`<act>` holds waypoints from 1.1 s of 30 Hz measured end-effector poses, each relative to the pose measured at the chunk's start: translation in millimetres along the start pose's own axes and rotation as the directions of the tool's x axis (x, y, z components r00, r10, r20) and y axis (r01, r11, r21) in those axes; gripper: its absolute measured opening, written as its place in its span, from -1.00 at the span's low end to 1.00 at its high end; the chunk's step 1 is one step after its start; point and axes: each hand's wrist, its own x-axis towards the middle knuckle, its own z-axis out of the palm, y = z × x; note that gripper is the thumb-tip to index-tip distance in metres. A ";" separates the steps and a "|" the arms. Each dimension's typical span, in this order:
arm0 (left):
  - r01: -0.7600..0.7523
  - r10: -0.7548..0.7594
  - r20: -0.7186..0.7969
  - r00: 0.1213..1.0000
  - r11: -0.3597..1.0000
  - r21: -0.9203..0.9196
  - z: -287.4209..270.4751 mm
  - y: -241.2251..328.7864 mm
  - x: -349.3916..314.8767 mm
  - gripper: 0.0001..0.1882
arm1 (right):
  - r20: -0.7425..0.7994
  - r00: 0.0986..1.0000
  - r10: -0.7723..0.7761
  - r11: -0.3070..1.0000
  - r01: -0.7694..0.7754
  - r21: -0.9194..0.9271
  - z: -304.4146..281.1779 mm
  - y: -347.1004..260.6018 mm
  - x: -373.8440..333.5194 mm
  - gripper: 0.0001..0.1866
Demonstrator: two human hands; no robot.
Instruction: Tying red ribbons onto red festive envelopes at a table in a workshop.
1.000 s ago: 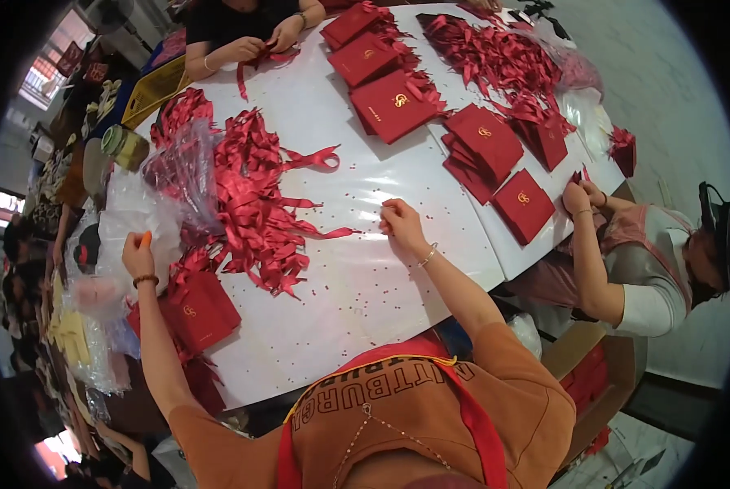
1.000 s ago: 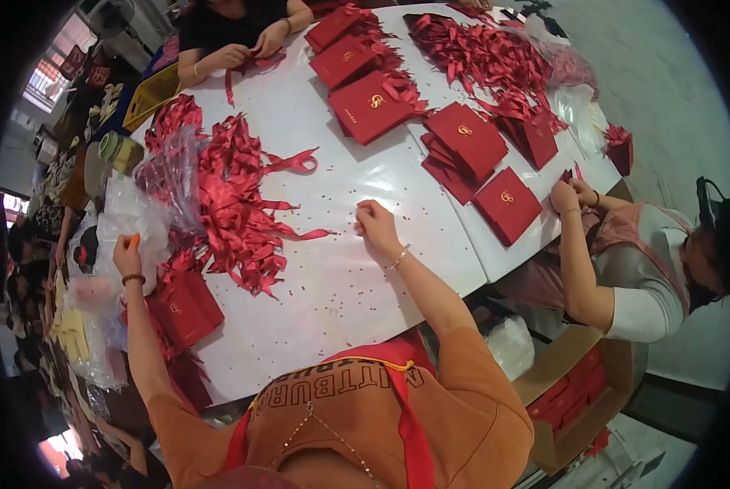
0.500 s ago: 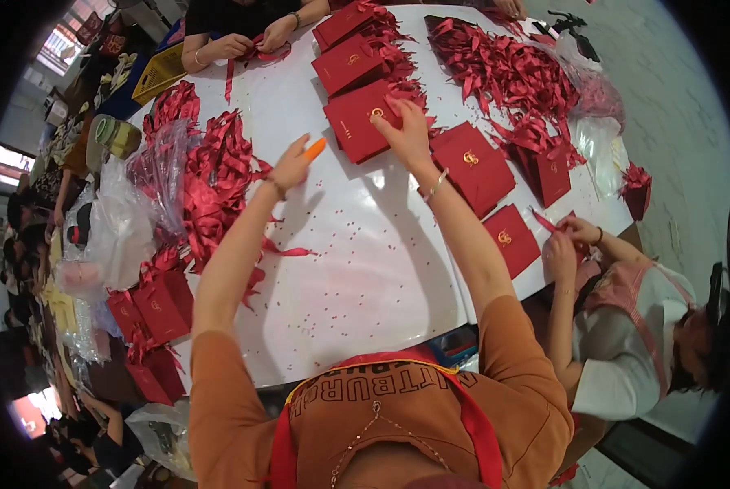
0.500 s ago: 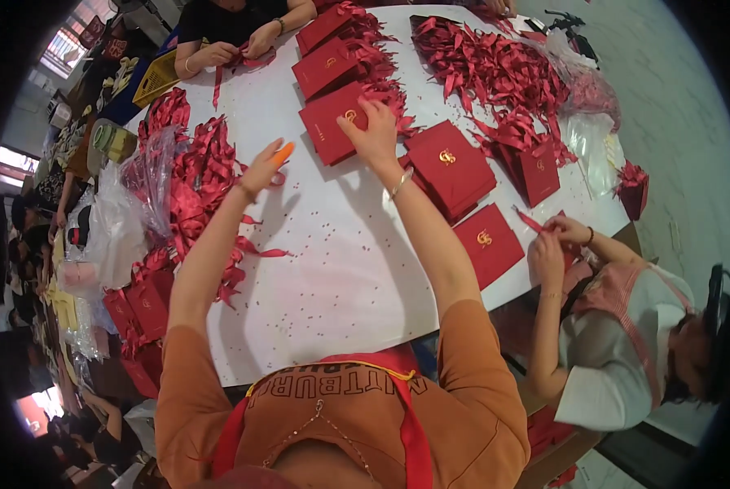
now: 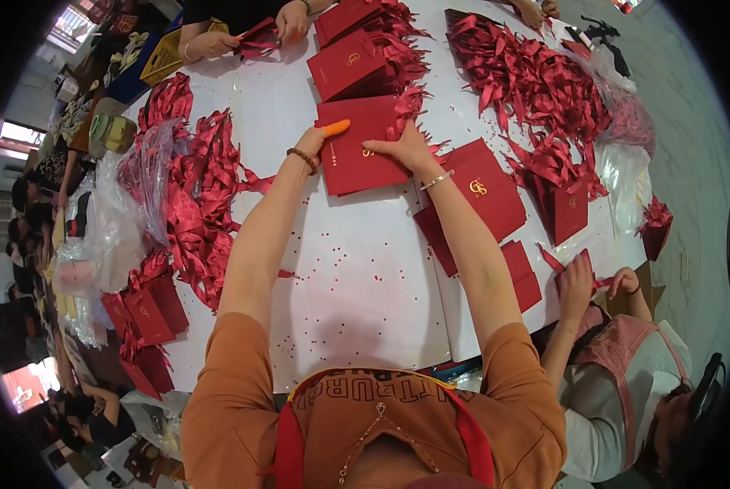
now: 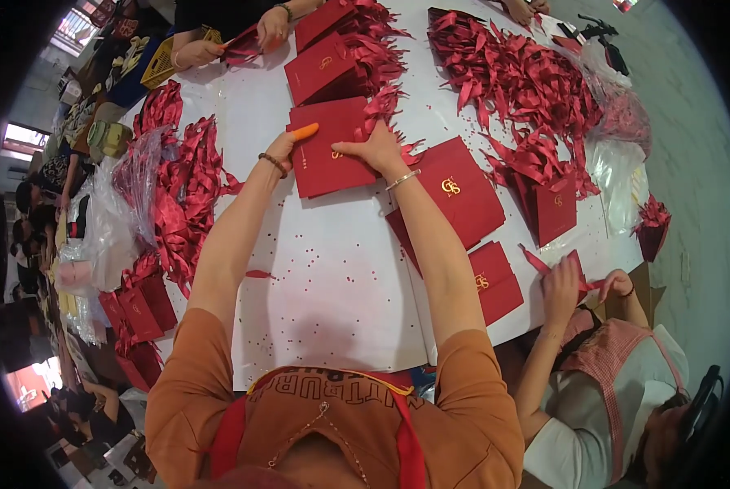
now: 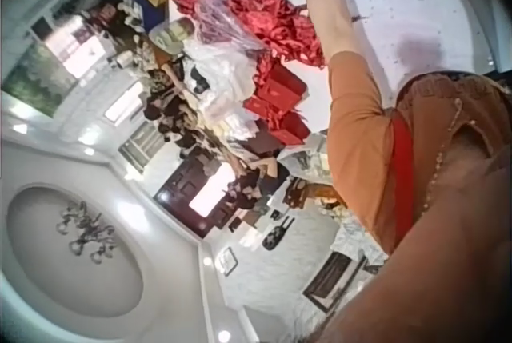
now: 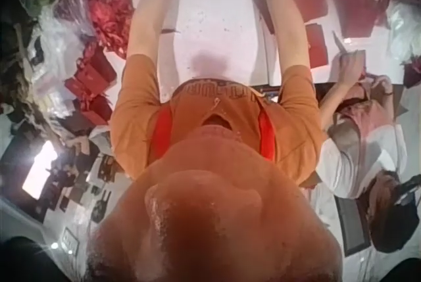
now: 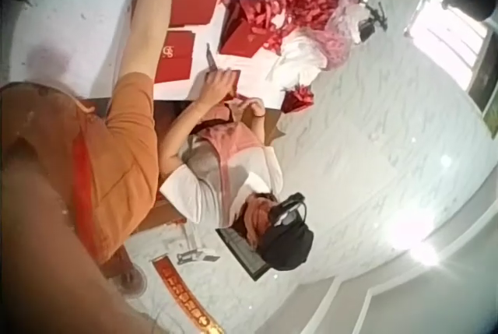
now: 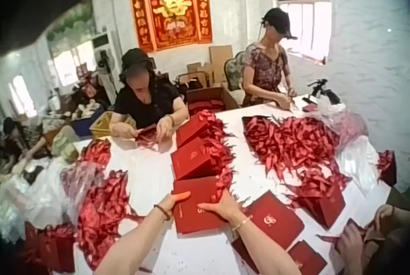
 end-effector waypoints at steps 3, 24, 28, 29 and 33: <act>-0.095 0.091 0.070 0.993 0.995 0.043 -0.7 -7.3 -32.4 -0.56 | -0.024 0.997 -0.075 0.996 0.076 0.045 5.9 -12.0 -40.2 0.07; -0.549 0.466 0.309 0.829 0.783 0.292 -35.0 -109.4 -195.9 -0.28 | -0.446 0.894 -0.028 0.741 0.318 0.592 5.6 -16.9 -251.1 -0.34; -0.465 0.396 0.280 0.874 0.848 0.254 -36.7 -100.3 -200.8 -0.21 | -0.526 0.726 -0.442 0.849 0.528 0.016 -22.0 -63.5 -244.9 -0.29; -0.495 0.408 0.306 0.860 0.810 0.314 -29.4 -97.2 -202.9 -0.18 | -0.416 0.717 -0.560 0.809 0.581 -0.087 -23.4 -73.5 -241.7 -0.29; -0.548 0.426 0.348 0.835 0.696 0.463 -22.0 -100.5 -205.6 -0.12 | -0.161 0.954 -0.251 0.757 0.297 0.582 0.5 -59.9 -192.8 -0.36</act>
